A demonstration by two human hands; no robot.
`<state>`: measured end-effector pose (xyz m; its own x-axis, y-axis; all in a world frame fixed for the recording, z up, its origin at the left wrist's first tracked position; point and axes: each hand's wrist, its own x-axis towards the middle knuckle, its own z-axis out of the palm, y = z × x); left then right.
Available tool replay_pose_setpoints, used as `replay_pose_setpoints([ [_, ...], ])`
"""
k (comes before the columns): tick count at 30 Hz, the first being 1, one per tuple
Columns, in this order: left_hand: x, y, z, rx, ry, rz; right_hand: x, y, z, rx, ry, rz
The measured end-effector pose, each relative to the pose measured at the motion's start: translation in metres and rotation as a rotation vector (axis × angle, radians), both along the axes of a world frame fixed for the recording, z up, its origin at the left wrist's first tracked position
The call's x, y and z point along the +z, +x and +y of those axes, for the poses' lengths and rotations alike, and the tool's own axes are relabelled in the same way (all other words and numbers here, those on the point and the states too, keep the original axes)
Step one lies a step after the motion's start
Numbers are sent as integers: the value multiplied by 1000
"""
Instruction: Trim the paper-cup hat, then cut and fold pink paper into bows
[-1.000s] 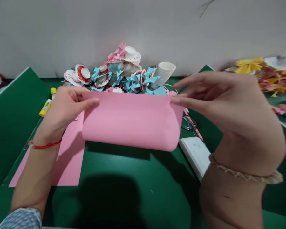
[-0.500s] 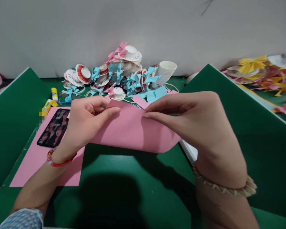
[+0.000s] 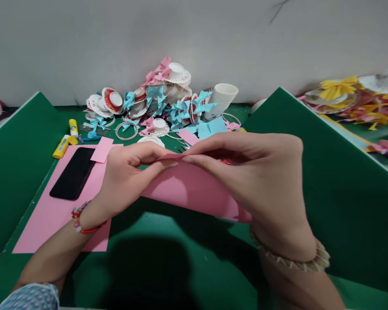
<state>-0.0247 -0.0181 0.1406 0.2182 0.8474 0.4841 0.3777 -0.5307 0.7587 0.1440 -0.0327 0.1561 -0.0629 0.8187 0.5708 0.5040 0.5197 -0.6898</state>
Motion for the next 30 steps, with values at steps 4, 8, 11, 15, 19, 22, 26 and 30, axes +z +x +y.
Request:
replay_pose_setpoints([
  [4,-5,-2,11,-88,-163,15,-3,0,5,-33,50,49],
  [8,-14,-4,20,-167,-257,11,-5,3,9,-1,10,77],
  [11,-17,-4,19,-127,-152,36,-3,5,8,12,-30,74],
  [15,-17,-5,15,-101,29,90,0,5,5,-1,-22,87],
  [19,-17,-10,16,-91,212,156,2,5,2,26,-41,93],
  [22,-17,-13,18,-133,307,234,3,5,2,66,-69,78],
  [26,-17,-16,20,-216,384,243,2,6,1,101,-29,71],
  [30,-19,-16,22,-265,464,217,1,7,0,149,-3,70],
])
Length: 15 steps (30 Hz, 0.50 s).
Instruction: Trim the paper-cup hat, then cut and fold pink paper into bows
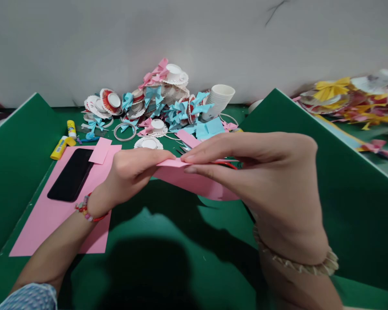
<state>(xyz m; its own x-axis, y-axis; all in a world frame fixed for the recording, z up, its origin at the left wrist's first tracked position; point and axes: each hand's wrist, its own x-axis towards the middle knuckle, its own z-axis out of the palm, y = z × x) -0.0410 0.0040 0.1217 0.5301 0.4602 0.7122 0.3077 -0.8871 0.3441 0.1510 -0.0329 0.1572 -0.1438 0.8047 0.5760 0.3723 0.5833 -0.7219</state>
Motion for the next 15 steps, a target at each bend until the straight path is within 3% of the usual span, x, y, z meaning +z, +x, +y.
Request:
replay_pose_setpoints([
  [8,-2,1,1,-15,37,25,0,-2,-1,23,0,26],
  [15,3,7,-3,75,-180,62,-4,-8,0,-86,70,31],
])
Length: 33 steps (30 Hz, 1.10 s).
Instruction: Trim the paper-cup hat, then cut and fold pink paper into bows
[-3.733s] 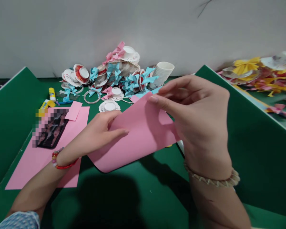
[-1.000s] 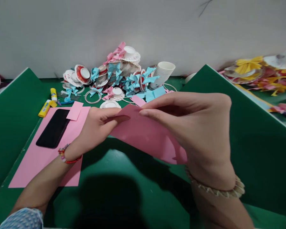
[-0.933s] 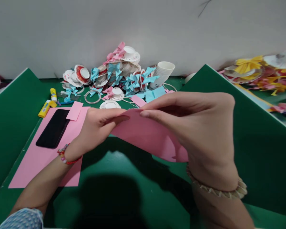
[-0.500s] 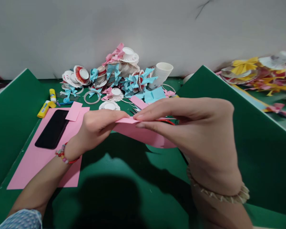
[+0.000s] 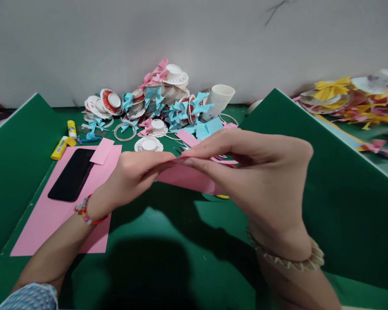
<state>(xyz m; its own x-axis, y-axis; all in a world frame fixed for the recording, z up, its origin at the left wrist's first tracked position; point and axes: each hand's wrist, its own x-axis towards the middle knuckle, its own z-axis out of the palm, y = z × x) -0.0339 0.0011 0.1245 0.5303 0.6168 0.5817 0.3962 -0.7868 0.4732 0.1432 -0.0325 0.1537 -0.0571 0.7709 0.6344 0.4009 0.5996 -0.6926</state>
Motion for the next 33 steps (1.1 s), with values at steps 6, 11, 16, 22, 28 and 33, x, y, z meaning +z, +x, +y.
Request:
replay_pose_setpoints([
  [6,21,-20,13,95,-407,38,-4,0,7,-165,-56,76],
  [11,35,-62,27,258,-587,-98,-9,3,14,-176,-93,163],
  [16,26,-61,32,330,-553,-491,-21,3,24,-164,-97,213],
  [22,14,-21,27,572,5,-604,-34,-2,33,-158,-88,274],
  [28,11,-19,24,809,655,-409,-30,-8,29,-153,-67,392],
  [33,6,-20,26,702,365,-543,-33,-7,33,-134,-166,487],
])
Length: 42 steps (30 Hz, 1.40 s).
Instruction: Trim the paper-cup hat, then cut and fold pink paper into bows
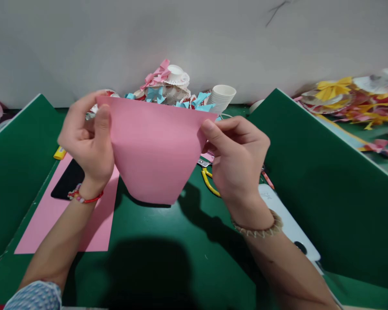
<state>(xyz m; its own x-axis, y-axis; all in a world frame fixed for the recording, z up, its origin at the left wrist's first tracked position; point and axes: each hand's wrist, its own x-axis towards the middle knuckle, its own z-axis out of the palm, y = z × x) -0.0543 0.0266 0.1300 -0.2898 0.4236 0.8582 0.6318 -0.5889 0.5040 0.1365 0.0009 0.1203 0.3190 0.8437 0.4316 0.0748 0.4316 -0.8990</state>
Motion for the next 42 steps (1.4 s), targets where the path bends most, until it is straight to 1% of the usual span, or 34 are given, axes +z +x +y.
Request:
replay_pose_setpoints([
  [3,-4,-2,1,-337,-403,-142,-6,6,9,-10,-55,57],
  [4,-5,-2,1,-424,-511,-173,-7,8,12,-14,-64,73],
  [5,-5,-1,2,-459,-555,-198,-8,10,15,-9,-73,86],
  [6,-5,-1,2,-448,-541,-204,-8,12,17,5,-86,99],
  [8,-4,1,1,-327,-415,-185,-9,14,21,51,-132,128],
  [9,-4,2,0,-273,-384,-159,-10,15,23,75,-166,146],
  [10,-6,1,-1,-239,-399,-131,-12,16,23,94,-206,170],
  [11,-10,0,-3,-224,-457,-110,-17,16,23,107,-255,195],
  [12,-16,-3,-5,-222,-552,-91,-24,16,22,114,-309,213],
  [13,-24,-7,-7,-227,-673,-63,-33,16,21,121,-372,222],
  [15,-44,-15,-13,-212,-906,49,-57,14,15,112,-505,172],
  [16,-55,-19,-17,-196,-1023,148,-70,13,12,109,-563,123],
  [17,-63,-21,-21,-169,-1146,293,-83,11,8,112,-614,69],
  [18,-70,-22,-25,-120,-1218,455,-95,9,5,106,-626,3],
  [19,-75,-20,-29,-59,-1232,623,-105,7,3,91,-597,-80],
  [20,-77,-16,-33,19,-1197,779,-112,6,1,82,-564,-167],
  [21,-77,-10,-36,81,-1116,912,-117,4,0,71,-545,-243],
  [22,-76,-2,-39,110,-1014,1018,-120,3,0,58,-532,-310],
  [23,-76,7,-41,92,-923,1100,-122,3,0,49,-531,-362],
  [24,-75,17,-43,18,-871,1162,-122,2,0,43,-536,-397],
  [26,-81,34,-46,-235,-857,1255,-121,3,3,40,-539,-429],
  [27,-86,41,-47,-318,-872,1275,-120,4,4,41,-528,-436],
  [28,-93,46,-48,-362,-891,1278,-120,6,5,34,-505,-448],
  [31,-114,48,-52,-364,-891,1225,-123,10,8,-26,-415,-521],
  [33,-123,42,-55,-347,-878,1192,-126,13,10,-47,-386,-568],
  [35,-124,32,-57,-329,-899,1180,-127,14,11,-35,-389,-582],
  [38,-121,16,-59,-284,-945,1164,-128,15,13,-16,-394,-581],
  [42,-123,-2,-63,-157,-922,1136,-127,17,14,2,-408,-571],
])
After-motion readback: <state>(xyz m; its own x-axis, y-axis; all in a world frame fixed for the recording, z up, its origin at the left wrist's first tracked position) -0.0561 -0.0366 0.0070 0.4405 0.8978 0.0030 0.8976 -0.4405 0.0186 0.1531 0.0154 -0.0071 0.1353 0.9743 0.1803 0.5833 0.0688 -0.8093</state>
